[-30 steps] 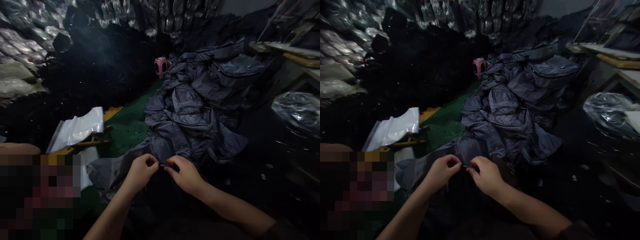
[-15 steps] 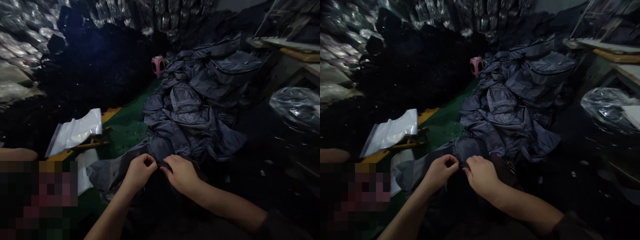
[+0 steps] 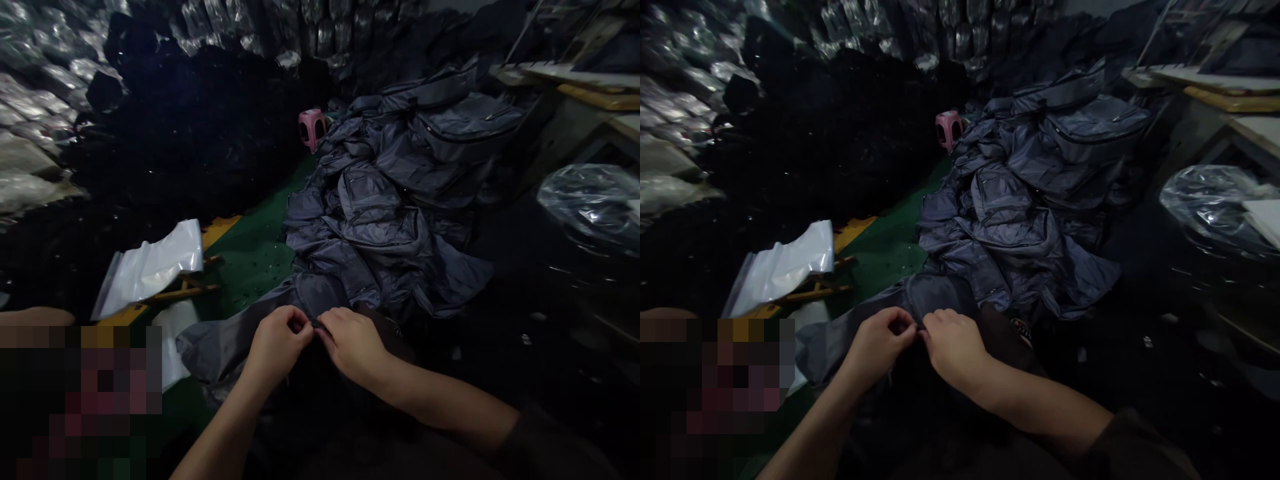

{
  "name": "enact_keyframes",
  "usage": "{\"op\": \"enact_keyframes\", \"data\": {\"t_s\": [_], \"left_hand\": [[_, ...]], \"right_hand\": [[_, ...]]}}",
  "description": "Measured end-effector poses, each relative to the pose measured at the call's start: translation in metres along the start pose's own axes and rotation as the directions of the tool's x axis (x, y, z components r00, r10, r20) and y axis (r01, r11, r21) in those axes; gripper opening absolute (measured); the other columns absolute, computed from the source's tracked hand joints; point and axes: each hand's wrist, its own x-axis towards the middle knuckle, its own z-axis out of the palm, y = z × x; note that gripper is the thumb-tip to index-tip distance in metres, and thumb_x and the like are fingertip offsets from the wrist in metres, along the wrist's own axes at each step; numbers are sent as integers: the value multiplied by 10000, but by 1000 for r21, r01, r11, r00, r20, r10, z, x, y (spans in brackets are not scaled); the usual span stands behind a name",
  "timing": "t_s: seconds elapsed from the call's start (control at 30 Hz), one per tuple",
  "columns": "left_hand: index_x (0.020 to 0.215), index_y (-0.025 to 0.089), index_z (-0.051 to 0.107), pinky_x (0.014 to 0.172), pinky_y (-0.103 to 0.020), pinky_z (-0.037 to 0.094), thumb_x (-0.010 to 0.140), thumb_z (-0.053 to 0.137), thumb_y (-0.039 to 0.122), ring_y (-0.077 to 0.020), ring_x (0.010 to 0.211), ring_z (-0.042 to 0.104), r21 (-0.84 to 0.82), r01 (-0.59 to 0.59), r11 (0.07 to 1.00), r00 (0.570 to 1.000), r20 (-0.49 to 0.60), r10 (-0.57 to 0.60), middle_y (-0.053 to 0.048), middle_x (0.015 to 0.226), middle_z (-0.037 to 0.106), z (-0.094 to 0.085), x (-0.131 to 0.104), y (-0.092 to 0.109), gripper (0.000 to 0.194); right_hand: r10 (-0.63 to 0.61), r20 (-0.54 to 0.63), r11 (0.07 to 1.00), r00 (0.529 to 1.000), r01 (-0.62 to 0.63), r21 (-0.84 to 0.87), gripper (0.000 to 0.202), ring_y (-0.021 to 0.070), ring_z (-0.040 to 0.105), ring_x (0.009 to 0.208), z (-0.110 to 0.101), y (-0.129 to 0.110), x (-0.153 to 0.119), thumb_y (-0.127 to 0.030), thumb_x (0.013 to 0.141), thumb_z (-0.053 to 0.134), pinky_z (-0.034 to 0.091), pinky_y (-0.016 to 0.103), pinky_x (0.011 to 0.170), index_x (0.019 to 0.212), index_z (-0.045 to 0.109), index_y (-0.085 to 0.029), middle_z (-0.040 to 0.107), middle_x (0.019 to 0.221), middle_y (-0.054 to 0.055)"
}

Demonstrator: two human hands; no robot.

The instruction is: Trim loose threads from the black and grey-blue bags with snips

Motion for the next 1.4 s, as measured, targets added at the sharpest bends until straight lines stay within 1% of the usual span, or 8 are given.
{"op": "enact_keyframes", "data": {"t_s": [0.2, 0.37, 0.53, 0.67, 1.1, 1.23, 1.3, 1.4], "left_hand": [[689, 193, 612, 573, -242, 405, 695, 584, 285, -143, 595, 565, -43, 11, 999, 999, 49, -9, 14, 627, 620, -8, 5, 4, 96], [758, 211, 602, 647, -259, 435, 758, 556, 281, -155, 707, 585, 225, -154, 962, 968, -163, 193, -9, 775, 624, -22, 15, 7, 84], [781, 203, 576, 816, -307, 449, 809, 485, 175, -212, 1032, 540, 527, -512, 678, 836, 128, 533, -73, 1146, 588, -26, 34, 2, 99], [817, 183, 556, 743, -317, 459, 815, 462, 133, -219, 900, 551, 611, -562, 557, 807, 254, 534, -87, 927, 620, -25, 46, -2, 107], [767, 198, 487, 728, -285, 438, 797, 479, 149, -187, 838, 562, 527, -555, 643, 818, 208, 536, -53, 844, 591, -27, 49, -4, 58], [729, 204, 473, 763, -272, 443, 792, 507, 198, -169, 850, 573, 520, -404, 752, 856, -75, 512, -34, 874, 590, -49, 50, -10, 72], [778, 190, 503, 821, -295, 440, 811, 500, 259, -181, 906, 569, 526, -166, 834, 844, -361, 396, -33, 921, 582, -77, 51, -23, 76], [987, 141, 536, 970, -401, 365, 800, 533, 333, -271, 1155, 468, 457, 202, 866, 821, -562, 105, -76, 1092, 535, -119, 55, -61, 268]], "right_hand": [[9, -37, 999, 999, -7, 41, 194, 191, 577, 815, 1, 10, -2, -295, 933, 429, 405, 294, 708, 887, 586, -191, 640, 849, 49], [120, -132, 980, 984, -97, 171, 183, 189, 588, 913, -3, 19, 6, -340, 906, 502, 430, 287, 795, 965, 587, -189, 650, 964, 56], [140, -112, 977, 984, -118, 179, 188, 195, 589, 927, -4, 21, 18, -348, 881, 546, 438, 294, 790, 972, 585, -188, 649, 964, 58], [139, -84, 978, 987, -124, 165, 179, 186, 596, 910, -5, 18, 27, -344, 876, 550, 433, 285, 780, 962, 581, -190, 651, 952, 53], [17, -1, 999, 1000, -17, 40, 190, 188, 606, 840, -10, 12, 54, -358, 900, 480, 398, 279, 684, 920, 591, -206, 666, 881, 46], [53, -72, 985, 996, -40, 170, 171, 176, 596, 835, -10, 19, 50, -351, 890, 509, 399, 274, 705, 906, 592, -203, 660, 893, 36], [125, -93, 950, 988, -93, 298, 181, 163, 582, 836, -10, 27, 40, -367, 877, 532, 404, 268, 719, 911, 587, -198, 647, 908, 33], [204, -9, 846, 979, -171, 505, 208, 136, 557, 778, -6, 38, 14, -389, 845, 568, 413, 246, 689, 913, 566, -192, 614, 853, 10]]}}
